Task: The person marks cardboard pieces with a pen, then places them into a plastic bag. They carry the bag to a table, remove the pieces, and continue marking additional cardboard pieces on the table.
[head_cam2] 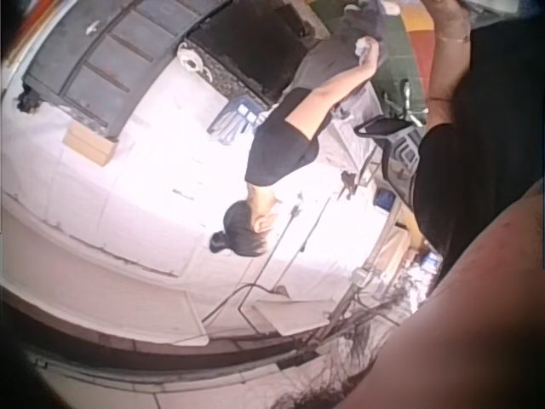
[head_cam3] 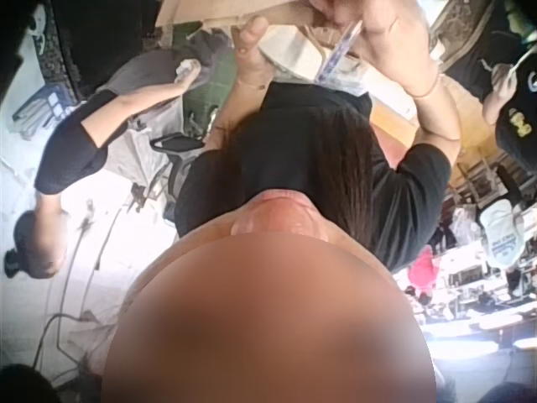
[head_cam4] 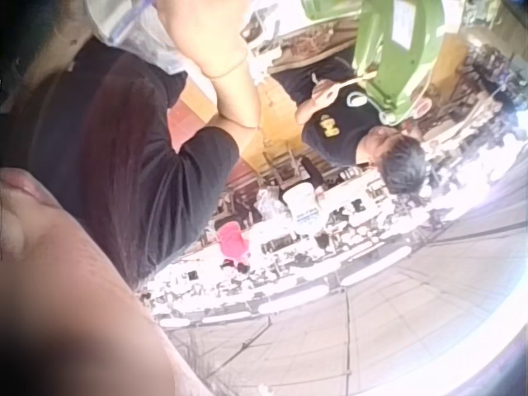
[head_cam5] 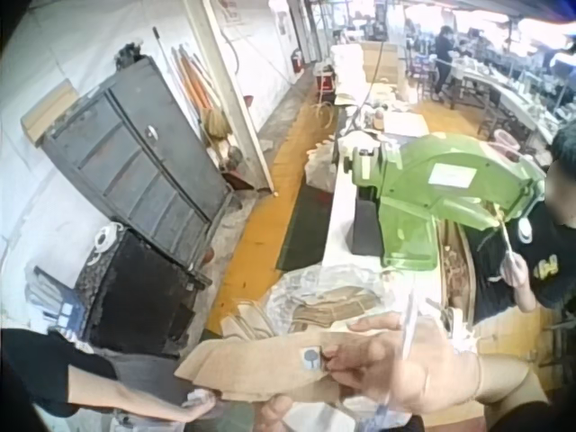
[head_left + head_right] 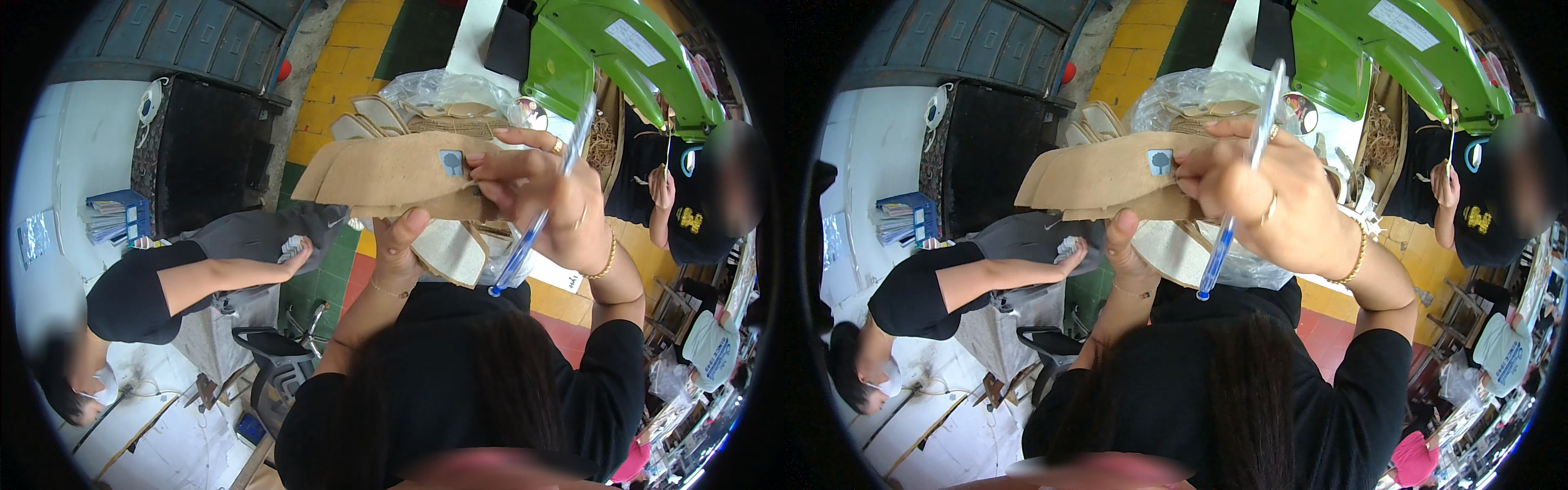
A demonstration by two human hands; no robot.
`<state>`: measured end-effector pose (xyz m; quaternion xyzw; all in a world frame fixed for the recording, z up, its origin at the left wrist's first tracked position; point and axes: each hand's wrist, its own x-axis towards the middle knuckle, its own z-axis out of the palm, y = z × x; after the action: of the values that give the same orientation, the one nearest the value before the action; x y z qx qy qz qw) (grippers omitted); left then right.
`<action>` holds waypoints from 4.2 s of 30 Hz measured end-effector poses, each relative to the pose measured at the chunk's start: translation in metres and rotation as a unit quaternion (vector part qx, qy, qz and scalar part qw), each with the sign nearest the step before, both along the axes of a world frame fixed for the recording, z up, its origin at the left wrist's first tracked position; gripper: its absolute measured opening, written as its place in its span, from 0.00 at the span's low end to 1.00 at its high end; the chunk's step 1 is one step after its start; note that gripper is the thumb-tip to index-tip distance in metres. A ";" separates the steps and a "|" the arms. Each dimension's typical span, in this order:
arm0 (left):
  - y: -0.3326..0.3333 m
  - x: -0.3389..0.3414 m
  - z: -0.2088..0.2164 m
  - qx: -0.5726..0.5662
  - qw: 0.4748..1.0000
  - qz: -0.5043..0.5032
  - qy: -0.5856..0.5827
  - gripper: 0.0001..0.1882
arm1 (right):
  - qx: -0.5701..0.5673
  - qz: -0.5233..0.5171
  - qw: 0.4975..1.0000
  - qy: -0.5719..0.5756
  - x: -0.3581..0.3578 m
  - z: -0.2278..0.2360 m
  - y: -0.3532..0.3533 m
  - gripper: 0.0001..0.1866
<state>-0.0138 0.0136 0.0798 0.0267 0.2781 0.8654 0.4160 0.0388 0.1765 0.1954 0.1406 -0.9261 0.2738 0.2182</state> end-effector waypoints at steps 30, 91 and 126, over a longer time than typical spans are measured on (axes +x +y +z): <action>-0.003 0.002 -0.009 0.029 0.997 0.049 0.054 0.37 | -0.344 0.001 0.938 -0.047 0.005 -0.005 0.012 0.20; -0.060 -0.021 -0.090 -0.185 0.624 -0.455 0.608 0.39 | -0.338 -0.045 0.742 -0.578 0.068 -0.230 0.068 0.36; -0.006 -0.016 -0.096 0.191 0.904 -0.257 -0.284 0.41 | -0.784 -0.143 0.563 -0.220 0.074 -0.173 0.025 0.38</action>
<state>-0.0302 0.0075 -0.0166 -0.0706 -0.0391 0.7358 0.6723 0.1129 0.2015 0.0227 -0.2842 -0.3752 0.8796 0.0689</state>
